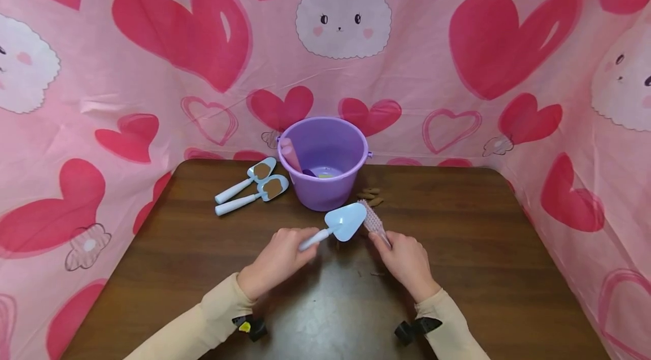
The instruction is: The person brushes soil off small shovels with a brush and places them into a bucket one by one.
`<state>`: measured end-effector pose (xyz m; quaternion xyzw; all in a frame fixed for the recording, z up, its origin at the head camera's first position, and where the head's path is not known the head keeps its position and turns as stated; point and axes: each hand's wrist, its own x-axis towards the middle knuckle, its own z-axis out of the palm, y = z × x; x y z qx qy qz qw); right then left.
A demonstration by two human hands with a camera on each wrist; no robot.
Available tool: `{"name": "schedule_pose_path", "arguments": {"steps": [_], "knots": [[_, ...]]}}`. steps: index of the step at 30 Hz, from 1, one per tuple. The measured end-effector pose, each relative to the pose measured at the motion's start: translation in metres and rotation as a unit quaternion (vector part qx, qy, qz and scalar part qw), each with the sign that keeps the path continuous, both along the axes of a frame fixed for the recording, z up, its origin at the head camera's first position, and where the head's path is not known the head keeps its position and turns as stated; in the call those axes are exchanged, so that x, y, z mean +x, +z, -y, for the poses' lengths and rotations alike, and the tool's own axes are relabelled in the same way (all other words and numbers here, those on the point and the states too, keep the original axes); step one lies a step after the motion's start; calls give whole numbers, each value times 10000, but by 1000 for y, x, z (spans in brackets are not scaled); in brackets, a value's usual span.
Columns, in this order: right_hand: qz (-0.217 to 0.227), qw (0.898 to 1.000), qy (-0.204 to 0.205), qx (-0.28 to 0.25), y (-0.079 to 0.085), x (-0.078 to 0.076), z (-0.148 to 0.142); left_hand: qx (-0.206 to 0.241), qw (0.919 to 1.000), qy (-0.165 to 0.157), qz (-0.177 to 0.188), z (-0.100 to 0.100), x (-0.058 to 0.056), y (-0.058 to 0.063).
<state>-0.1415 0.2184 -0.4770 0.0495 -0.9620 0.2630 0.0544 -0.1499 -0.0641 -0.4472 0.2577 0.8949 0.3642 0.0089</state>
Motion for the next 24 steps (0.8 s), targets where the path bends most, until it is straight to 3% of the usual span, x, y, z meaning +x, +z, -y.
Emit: {"name": "schedule_pose_path", "arguments": {"steps": [8,19,24], "knots": [[37,9982,598,35,-8,6,16,60,10000,55,-38,-4,-2,1],[-276,9995,9,-141,2,2,-4,-165,9998,-113,93,2,-4,7],[-108,9997,224,-18,0,2,0,-158,9998,-33,104,2,-3,8]]}}
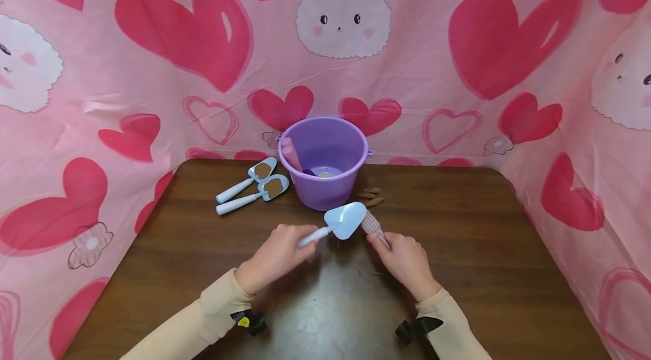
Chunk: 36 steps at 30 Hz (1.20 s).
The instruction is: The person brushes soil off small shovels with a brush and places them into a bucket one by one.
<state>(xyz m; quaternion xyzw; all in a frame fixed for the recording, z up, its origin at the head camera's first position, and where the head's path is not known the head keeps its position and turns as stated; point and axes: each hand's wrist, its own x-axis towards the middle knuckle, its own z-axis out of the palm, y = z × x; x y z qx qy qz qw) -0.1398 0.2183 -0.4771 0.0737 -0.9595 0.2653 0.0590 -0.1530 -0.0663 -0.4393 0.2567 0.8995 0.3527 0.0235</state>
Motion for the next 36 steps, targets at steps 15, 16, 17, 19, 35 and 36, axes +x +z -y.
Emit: {"name": "schedule_pose_path", "arguments": {"steps": [15,16,17,19,35,36], "knots": [[178,9994,-75,-303,-1,4,2,140,9998,-118,92,-7,2,-6],[130,9993,-149,-328,0,4,0,137,9998,-118,47,-7,3,-6],[95,9991,-206,-360,2,3,-1,146,9998,-116,10,-7,3,-6],[47,9990,-220,-373,2,2,-2,161,9998,-96,-52,-7,4,-5],[-28,9994,-30,-346,0,7,8,170,9998,-56,-68,-8,3,-2],[-89,9992,-98,-365,1,6,6,188,9998,-65,-12,-7,3,-1]]}}
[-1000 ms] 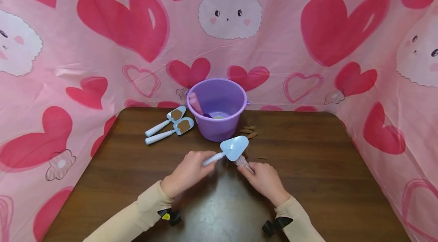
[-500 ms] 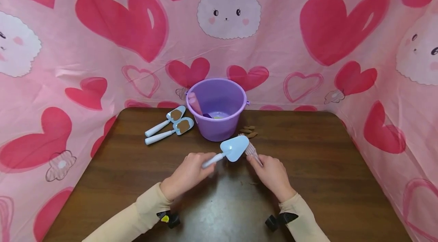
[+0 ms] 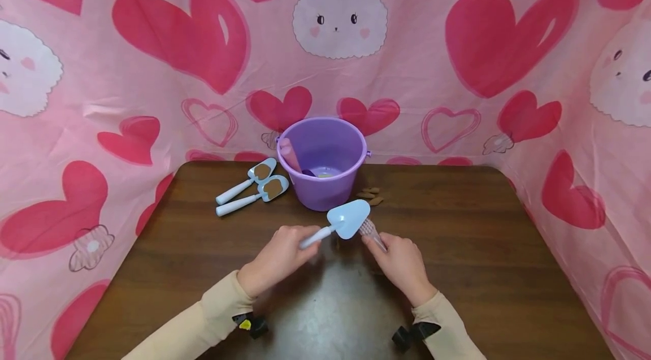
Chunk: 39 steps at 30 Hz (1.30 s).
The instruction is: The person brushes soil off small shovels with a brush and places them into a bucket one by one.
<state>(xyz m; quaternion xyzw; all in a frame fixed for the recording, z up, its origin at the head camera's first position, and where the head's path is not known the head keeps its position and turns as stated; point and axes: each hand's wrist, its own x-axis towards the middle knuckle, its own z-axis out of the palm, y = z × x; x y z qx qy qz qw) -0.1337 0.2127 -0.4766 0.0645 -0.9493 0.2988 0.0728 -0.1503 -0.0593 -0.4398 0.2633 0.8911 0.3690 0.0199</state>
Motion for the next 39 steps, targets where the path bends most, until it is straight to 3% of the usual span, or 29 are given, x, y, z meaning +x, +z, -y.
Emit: {"name": "schedule_pose_path", "arguments": {"steps": [4,9,15,19,22,27,34,39], "knots": [[-95,9997,-216,-84,2,-3,-11,-60,10000,-4,21,3,0,3],[-94,9994,-285,-178,3,-4,-22,-64,9982,206,-552,8,2,9],[21,9990,-376,-226,5,-2,-28,374,9916,611,-1082,20,-2,44],[95,9988,-418,-253,3,1,-30,637,9890,779,-1084,31,-14,71],[170,9987,-414,-232,0,3,-32,778,9855,901,-1206,37,-25,82],[242,9985,-454,-191,-3,6,-33,930,9748,1225,-1618,38,-46,79],[322,9982,-451,-230,1,8,-33,1062,9729,1431,-1473,27,-65,61],[342,9979,-508,-218,4,7,-33,1134,9690,1498,-1605,19,-74,58]]}}
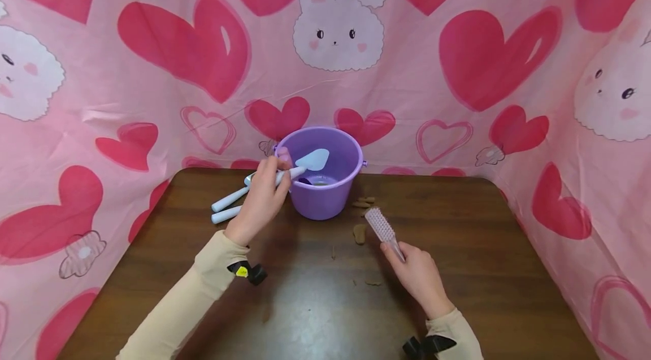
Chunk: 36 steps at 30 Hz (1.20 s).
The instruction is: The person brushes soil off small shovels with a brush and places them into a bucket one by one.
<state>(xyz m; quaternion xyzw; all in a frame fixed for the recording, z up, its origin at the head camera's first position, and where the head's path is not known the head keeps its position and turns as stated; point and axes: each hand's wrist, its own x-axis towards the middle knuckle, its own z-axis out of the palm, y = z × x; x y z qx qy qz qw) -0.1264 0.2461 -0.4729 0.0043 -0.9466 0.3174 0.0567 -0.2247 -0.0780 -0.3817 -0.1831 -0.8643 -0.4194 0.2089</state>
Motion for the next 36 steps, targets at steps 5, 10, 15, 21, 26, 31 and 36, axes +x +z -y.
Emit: {"name": "schedule_pose_path", "arguments": {"steps": [5,10,15,21,26,31,36], "knots": [[107,9999,26,-55,-2,0,1,134,9998,171,-33,-3,-10,0],[130,9999,12,-70,-5,2,3,196,9994,262,-53,-8,-18,-3],[170,9998,50,-73,-8,4,6,132,9991,360,-168,-11,-20,-9],[124,9999,77,-53,-6,5,4,148,9990,285,-302,-5,-18,-8],[131,9998,117,-42,-5,5,3,47,9989,280,-364,10,-16,-8],[115,9998,176,-42,-6,5,3,-203,9982,553,-74,41,-16,-23],[196,9995,247,-41,-6,4,4,-1074,9896,782,554,83,-19,-53]]}}
